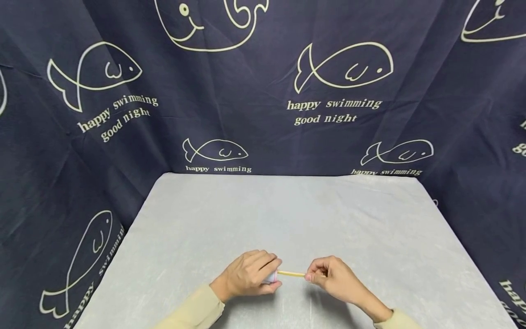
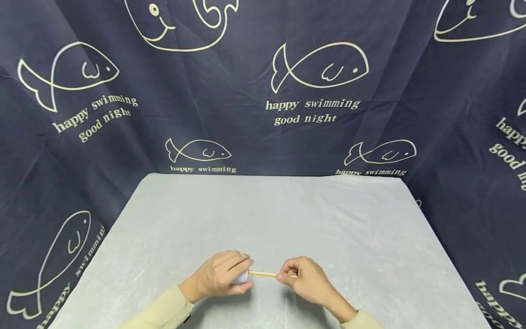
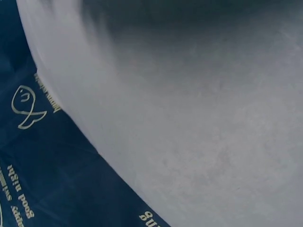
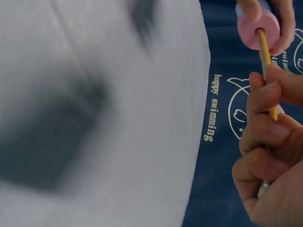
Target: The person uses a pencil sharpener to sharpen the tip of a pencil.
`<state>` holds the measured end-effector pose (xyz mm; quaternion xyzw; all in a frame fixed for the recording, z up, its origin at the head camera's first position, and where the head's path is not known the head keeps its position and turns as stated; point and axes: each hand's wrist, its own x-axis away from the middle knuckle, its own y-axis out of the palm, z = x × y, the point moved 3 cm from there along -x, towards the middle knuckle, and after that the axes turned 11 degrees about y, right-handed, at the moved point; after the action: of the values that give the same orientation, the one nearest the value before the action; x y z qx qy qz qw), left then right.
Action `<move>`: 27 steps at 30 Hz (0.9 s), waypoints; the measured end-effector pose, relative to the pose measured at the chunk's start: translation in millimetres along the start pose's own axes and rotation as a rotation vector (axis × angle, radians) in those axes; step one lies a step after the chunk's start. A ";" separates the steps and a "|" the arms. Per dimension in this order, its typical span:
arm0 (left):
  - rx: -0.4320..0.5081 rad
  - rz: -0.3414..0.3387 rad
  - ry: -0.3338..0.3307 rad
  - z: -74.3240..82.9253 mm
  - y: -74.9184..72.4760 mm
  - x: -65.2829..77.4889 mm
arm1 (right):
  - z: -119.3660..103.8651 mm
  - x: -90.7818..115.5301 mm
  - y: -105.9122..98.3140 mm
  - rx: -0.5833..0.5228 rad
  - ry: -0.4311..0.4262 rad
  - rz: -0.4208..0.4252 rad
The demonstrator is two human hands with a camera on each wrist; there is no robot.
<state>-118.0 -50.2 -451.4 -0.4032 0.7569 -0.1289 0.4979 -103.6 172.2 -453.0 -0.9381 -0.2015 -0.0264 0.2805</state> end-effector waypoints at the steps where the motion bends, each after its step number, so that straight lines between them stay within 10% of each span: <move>1: 0.024 -0.012 -0.021 -1.7 -0.8 -0.3 | 0.2 0.7 0.0 0.046 -0.027 0.048; 11: 0.311 -0.069 -0.291 -25.2 -5.7 -2.4 | -7.8 8.3 -1.3 0.501 -0.619 0.665; 19: 0.636 -0.074 -0.551 -29.6 -7.6 -4.4 | -26.2 12.3 -2.0 0.639 -1.002 0.952; 22: 0.645 -0.042 -0.509 -28.7 -8.3 -6.6 | -27.9 13.2 -2.3 0.625 -1.020 0.972; 27: 0.385 0.003 -0.268 -23.3 -8.8 -9.9 | -17.9 8.7 -2.0 0.402 -0.736 0.659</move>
<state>-131.9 -53.4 -428.7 -0.3132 0.6462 -0.2155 0.6617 -95.3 167.3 -435.4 -0.8267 0.0177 0.4331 0.3588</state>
